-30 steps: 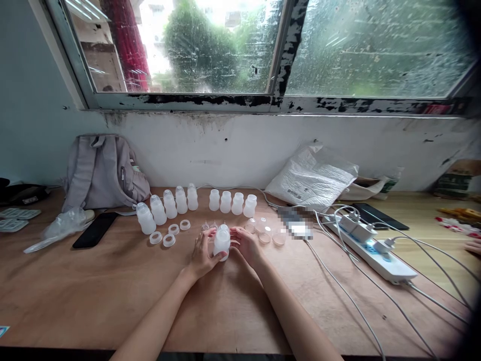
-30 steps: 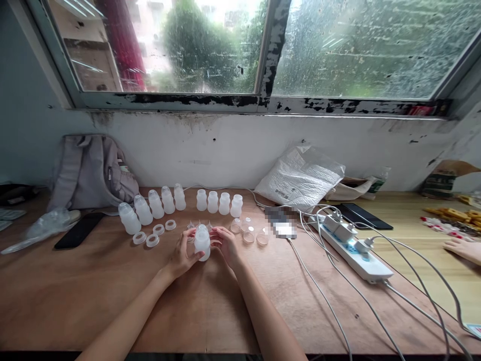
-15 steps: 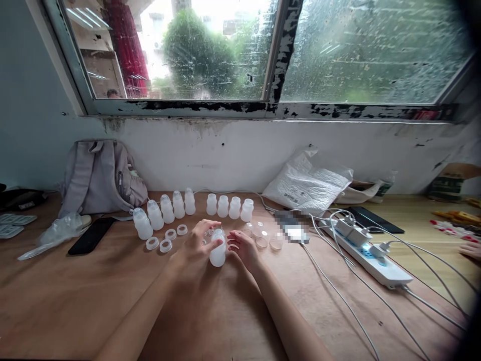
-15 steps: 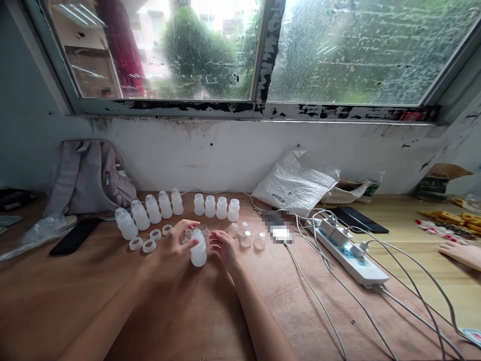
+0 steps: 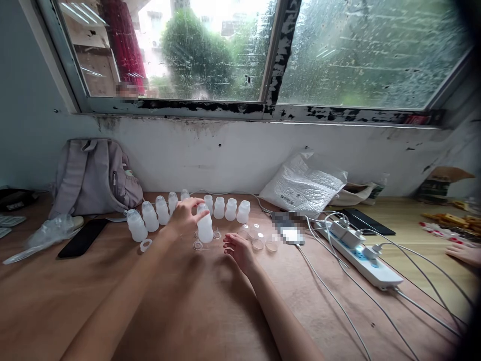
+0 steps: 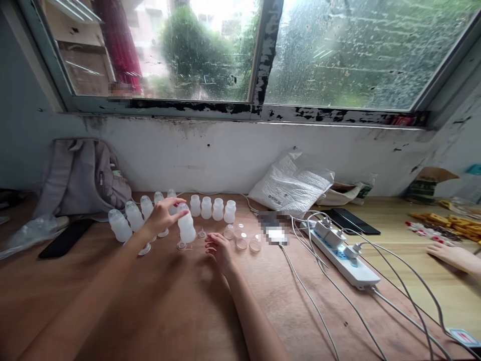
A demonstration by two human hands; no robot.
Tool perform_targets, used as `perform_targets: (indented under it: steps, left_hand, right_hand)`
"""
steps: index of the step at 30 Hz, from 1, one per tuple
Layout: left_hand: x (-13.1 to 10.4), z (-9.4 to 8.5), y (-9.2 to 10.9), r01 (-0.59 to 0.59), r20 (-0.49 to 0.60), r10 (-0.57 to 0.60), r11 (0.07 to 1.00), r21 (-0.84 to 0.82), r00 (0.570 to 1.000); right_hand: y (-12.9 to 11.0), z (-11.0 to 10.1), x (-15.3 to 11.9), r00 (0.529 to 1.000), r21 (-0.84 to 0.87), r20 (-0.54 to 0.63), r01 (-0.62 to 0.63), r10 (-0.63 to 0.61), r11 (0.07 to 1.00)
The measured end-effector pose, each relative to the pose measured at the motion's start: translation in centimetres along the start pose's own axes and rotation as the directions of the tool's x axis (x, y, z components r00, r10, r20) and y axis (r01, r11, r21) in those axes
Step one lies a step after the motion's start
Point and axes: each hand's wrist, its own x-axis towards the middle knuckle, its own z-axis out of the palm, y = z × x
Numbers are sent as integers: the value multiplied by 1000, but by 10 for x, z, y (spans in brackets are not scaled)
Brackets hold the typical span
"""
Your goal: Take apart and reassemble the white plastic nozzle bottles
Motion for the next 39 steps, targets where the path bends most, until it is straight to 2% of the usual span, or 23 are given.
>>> perform_targets:
  steps: [4,8,16,21,28,34,37,39]
  left_hand:
    - [35,-3,-28,62,-25,-57,972,227,998]
    - [57,4,-49,83,-3,-88,921,381,996]
    - [77,31,-75,53,82,-98,902,429,992]
    - [78,44,-85,67,89,-118,894,443,989]
    - [76,52,-92,101,70,-148,884,457,986]
    - [74,51,-85,107,41,-141,885,452,989]
    - [55,50,-71,110,-33,-107,892,438,994]
    - [29,53,-63,100,-104,-64,912,399,993]
  right_hand:
    - [3,-2,2,1000,-17,-7,-4,4,1000]
    - [4,-2,1,1000,-23,-9,-6,6,1000]
    - [4,-1,0,1000,-56,-20,15,-16,998]
    - [4,-2,2,999,-71,-41,2,-5,997]
    - [3,-1,1,1000,-60,-23,-2,1,998]
    - [4,0,2,999,-75,-42,0,-4,997]
    - [5,-2,3,999,-101,-49,19,-24,995]
    - [6,-4,4,993,-153,-82,68,-81,986]
